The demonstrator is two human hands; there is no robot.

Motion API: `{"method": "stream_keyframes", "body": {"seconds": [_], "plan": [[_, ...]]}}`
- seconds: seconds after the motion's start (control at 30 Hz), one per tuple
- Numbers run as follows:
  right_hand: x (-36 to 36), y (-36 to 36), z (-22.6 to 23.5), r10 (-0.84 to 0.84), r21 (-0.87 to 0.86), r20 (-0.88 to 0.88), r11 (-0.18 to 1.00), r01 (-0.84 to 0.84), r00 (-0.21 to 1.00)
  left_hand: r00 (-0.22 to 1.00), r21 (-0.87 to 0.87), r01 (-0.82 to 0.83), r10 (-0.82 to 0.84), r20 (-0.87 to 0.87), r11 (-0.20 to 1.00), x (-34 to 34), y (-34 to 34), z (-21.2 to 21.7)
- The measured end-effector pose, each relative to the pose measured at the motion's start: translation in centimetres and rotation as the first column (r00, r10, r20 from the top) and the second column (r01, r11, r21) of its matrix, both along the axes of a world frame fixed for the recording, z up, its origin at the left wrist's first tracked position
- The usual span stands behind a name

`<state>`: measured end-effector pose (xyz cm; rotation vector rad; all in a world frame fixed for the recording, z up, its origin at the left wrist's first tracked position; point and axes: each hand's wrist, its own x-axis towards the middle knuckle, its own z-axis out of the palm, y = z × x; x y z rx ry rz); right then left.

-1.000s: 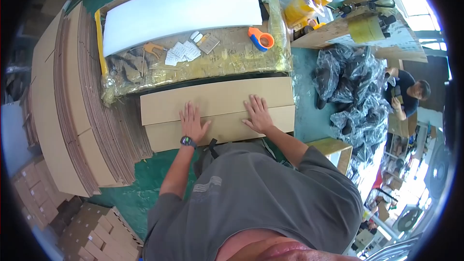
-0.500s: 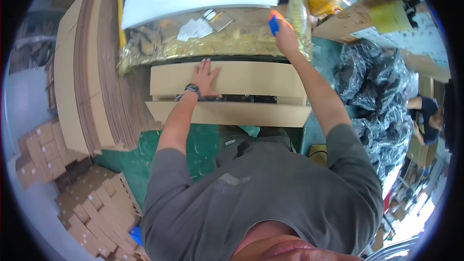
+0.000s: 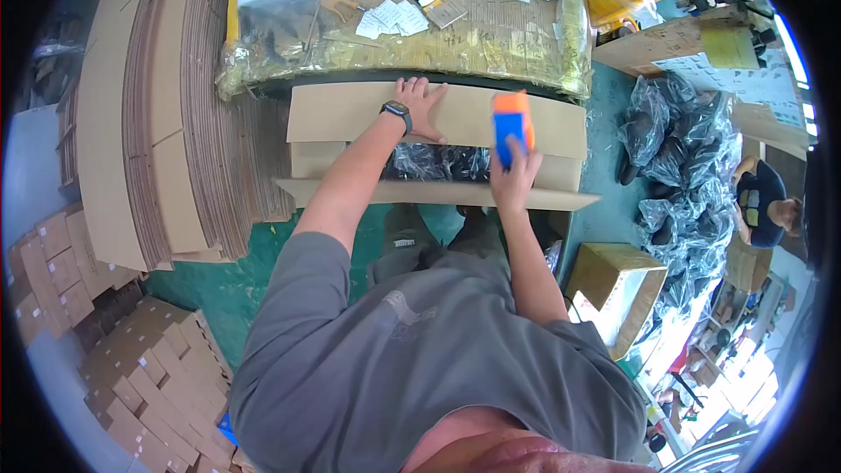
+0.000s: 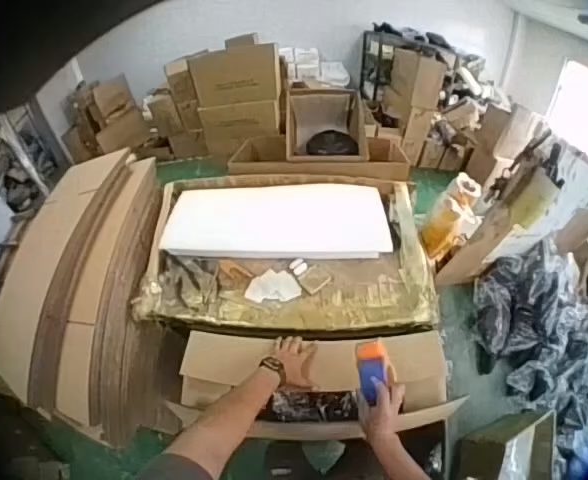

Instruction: Packing bicycle saddles into cardboard boxes, applying labels, and sealing with tape.

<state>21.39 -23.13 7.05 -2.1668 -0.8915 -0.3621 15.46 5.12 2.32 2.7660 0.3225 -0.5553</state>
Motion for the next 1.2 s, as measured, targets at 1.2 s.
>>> {"method": "stream_keyframes", "body": {"seconds": [1.2], "plan": [[-24.0,-9.5,0.8,-0.078,-0.494,-0.575,0.827,-0.270,0.814,0.982,0.014,-0.140,0.138,0.129,0.990,-6.1,-3.0,0.7]]}}
